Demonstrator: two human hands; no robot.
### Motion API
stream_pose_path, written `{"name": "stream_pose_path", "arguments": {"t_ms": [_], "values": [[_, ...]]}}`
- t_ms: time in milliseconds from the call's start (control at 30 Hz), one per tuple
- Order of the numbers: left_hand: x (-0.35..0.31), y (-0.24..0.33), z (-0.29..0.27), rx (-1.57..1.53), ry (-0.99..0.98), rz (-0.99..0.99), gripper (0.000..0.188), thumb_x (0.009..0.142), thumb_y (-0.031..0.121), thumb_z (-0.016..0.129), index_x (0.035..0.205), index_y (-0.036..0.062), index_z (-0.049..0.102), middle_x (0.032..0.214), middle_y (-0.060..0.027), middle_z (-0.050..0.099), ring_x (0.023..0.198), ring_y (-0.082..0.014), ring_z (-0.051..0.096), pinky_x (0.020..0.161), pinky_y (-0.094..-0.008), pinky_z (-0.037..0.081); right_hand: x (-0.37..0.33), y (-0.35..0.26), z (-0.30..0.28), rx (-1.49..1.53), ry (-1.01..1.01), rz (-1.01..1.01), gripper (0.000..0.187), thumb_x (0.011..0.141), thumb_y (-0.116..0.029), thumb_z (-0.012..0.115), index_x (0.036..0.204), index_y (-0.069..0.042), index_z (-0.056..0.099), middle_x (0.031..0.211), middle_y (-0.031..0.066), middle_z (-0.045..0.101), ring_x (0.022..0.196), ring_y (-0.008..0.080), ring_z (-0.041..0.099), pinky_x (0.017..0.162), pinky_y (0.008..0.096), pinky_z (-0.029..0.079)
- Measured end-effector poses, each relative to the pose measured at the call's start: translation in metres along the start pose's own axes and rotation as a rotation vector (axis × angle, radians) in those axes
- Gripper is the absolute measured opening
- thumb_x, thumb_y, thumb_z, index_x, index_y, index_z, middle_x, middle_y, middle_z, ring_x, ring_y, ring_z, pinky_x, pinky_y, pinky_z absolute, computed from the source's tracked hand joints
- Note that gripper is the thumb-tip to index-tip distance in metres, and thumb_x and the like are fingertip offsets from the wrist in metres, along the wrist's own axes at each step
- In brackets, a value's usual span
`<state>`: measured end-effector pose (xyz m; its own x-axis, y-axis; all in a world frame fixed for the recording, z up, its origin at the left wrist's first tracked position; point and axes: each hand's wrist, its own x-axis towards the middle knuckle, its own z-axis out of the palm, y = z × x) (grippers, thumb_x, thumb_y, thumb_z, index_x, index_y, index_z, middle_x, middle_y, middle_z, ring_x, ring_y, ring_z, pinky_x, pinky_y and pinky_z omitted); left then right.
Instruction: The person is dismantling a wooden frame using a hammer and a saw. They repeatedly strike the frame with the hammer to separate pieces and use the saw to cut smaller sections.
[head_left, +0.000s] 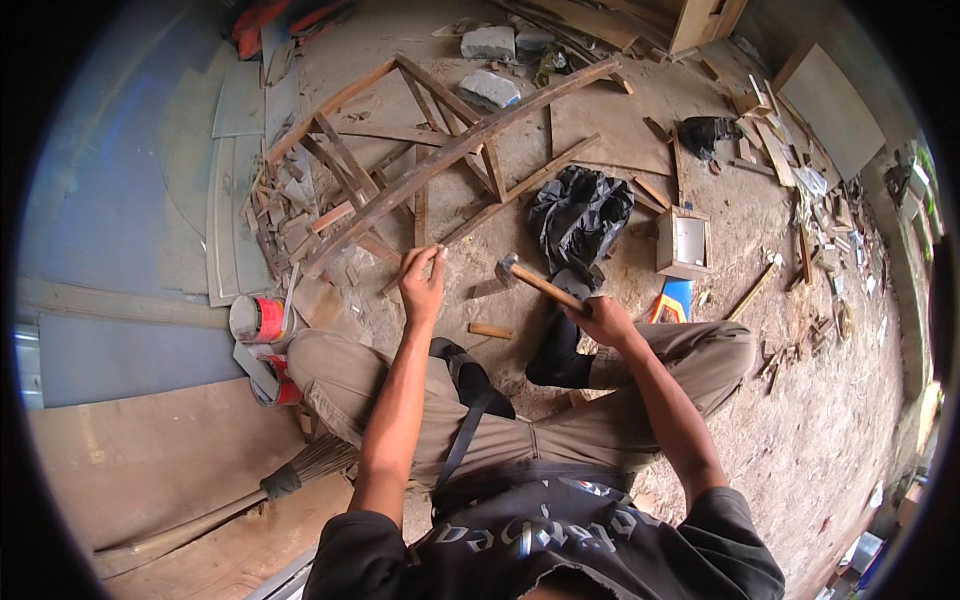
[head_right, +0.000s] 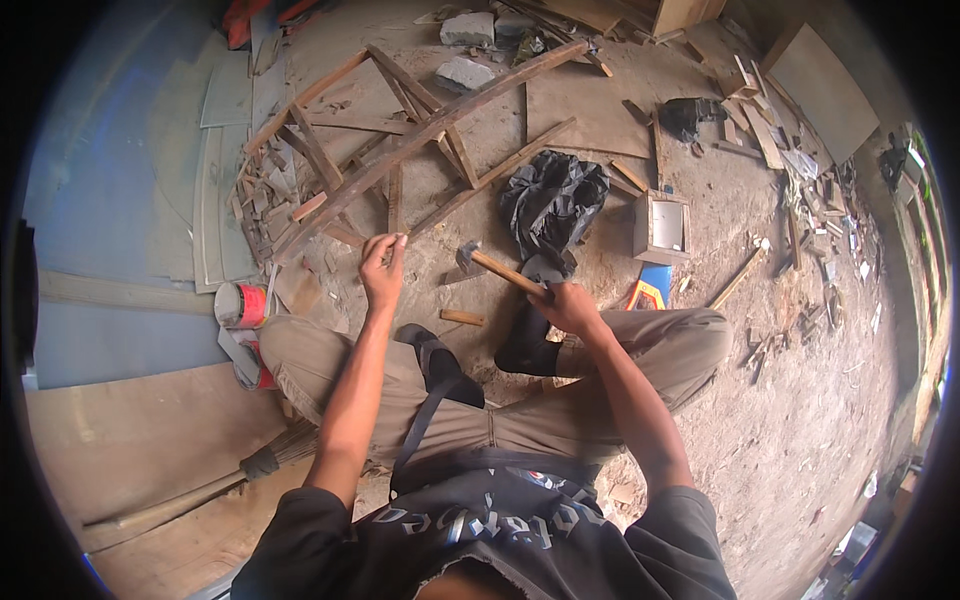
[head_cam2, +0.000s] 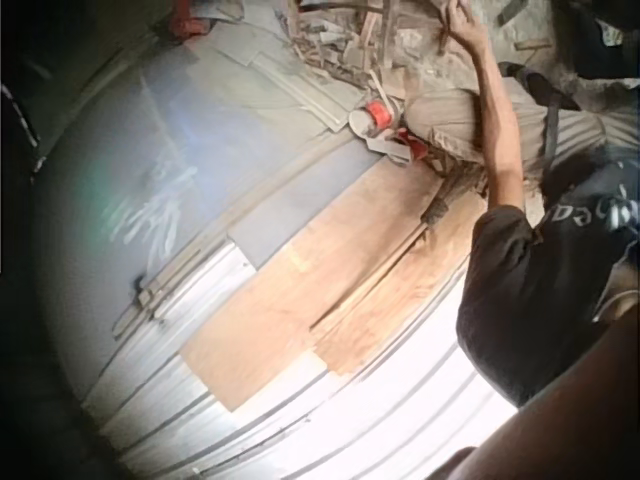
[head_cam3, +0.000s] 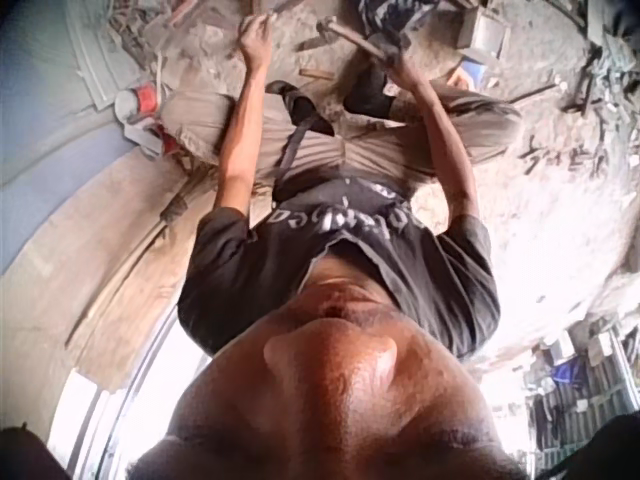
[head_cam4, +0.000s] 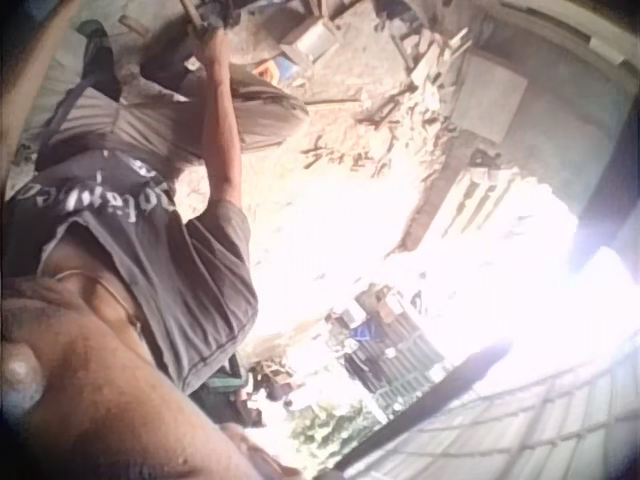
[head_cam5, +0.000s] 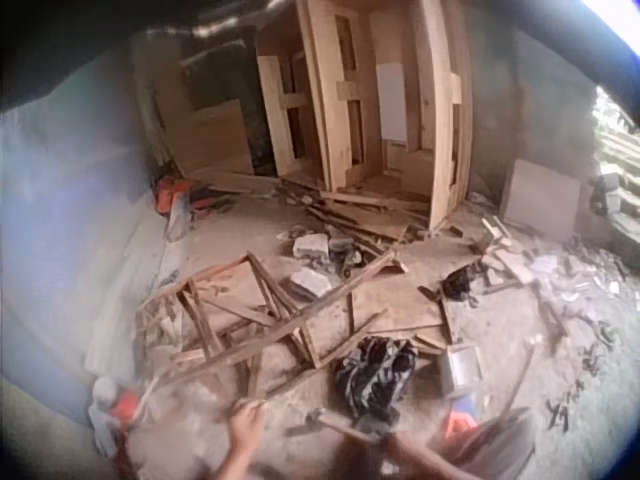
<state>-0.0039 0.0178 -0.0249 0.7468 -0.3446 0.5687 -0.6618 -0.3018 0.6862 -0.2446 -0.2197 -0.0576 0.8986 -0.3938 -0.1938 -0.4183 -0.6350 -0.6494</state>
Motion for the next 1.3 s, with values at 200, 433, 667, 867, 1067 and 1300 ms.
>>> {"name": "stream_pose_path", "arguments": {"t_ms": [200, 433, 667, 867, 1067, 1300], "values": [[-0.034, -0.008, 0.001, 0.086, -0.14, -0.138, 0.013, 0.085, 0.009, 0.068, 0.095, 0.0003, 0.069, 0.091, -0.011, 0.069, 0.084, -0.0214, 0.066, 0.076, -0.032, 0.05, 0.008, -0.013, 0.015, 0.155, -0.043, 0.042, 0.048, 0.085, -0.043, 0.065, 0.076, 0.004, 0.06, 0.063, 0.0231, 0.057, 0.061, 0.0391, 0.06, 0.058, 0.0445, 0.044], [-0.076, -0.089, 0.008, 0.389, -0.24, -0.941, 0.022, 0.086, 0.022, 0.065, 0.097, 0.003, 0.069, 0.089, -0.013, 0.07, 0.08, -0.0254, 0.066, 0.073, -0.0371, 0.05, 0.006, -0.014, 0.008, 0.106, -0.107, 0.001, 0.043, 0.087, -0.039, 0.064, 0.088, 0.003, 0.061, 0.065, 0.022, 0.059, 0.063, 0.0362, 0.062, 0.059, 0.0441, 0.045], [-0.073, -0.108, 0.02, -0.066, -0.057, -1.142, 0.021, 0.084, 0.02, 0.069, 0.094, 0.0014, 0.072, 0.088, -0.0097, 0.071, 0.071, -0.0187, 0.068, 0.066, -0.0332, 0.053, -0.001, -0.001, 0.022, 0.095, -0.066, -0.065, 0.049, 0.087, -0.041, 0.064, 0.07, 0.004, 0.059, 0.055, 0.0149, 0.05, 0.051, 0.0208, 0.049, 0.052, 0.039, 0.04], [-0.089, -0.155, 0.044, -0.407, 0.238, -1.339, 0.019, 0.09, 0.016, 0.063, 0.098, -0.0005, 0.066, 0.085, -0.0093, 0.07, 0.068, -0.0156, 0.067, 0.054, -0.0275, 0.05, -0.006, -0.019, 0.034, 0.1, -0.203, 0.121, 0.051, 0.088, -0.043, 0.064, 0.07, 0.004, 0.058, 0.054, 0.0113, 0.049, 0.053, 0.0155, 0.046, 0.051, 0.0371, 0.038], [-0.099, -0.181, 0.073, -0.575, 0.395, -1.374, 0.012, 0.084, 0.009, 0.068, 0.092, 0.0001, 0.067, 0.082, -0.0078, 0.069, 0.065, -0.0147, 0.064, 0.052, -0.0284, 0.049, -0.014, -0.039, 0.05, 0.064, -0.237, 0.229, 0.055, 0.088, -0.048, 0.062, 0.075, 0.005, 0.06, 0.058, 0.01, 0.052, 0.057, 0.0147, 0.049, 0.054, 0.0356, 0.04], [-0.083, -0.212, 0.094, -0.632, 0.75, -0.947, 0.014, 0.078, 0.002, 0.072, 0.092, 0.0004, 0.069, 0.077, -0.0029, 0.065, 0.067, -0.0108, 0.061, 0.056, -0.0247, 0.049, -0.015, -0.054, 0.076, 0.081, -0.204, 0.262, 0.055, 0.089, -0.047, 0.061, 0.068, 0.003, 0.054, 0.054, 0.0067, 0.043, 0.053, 0.0134, 0.041, 0.049, 0.0357, 0.036]]}}
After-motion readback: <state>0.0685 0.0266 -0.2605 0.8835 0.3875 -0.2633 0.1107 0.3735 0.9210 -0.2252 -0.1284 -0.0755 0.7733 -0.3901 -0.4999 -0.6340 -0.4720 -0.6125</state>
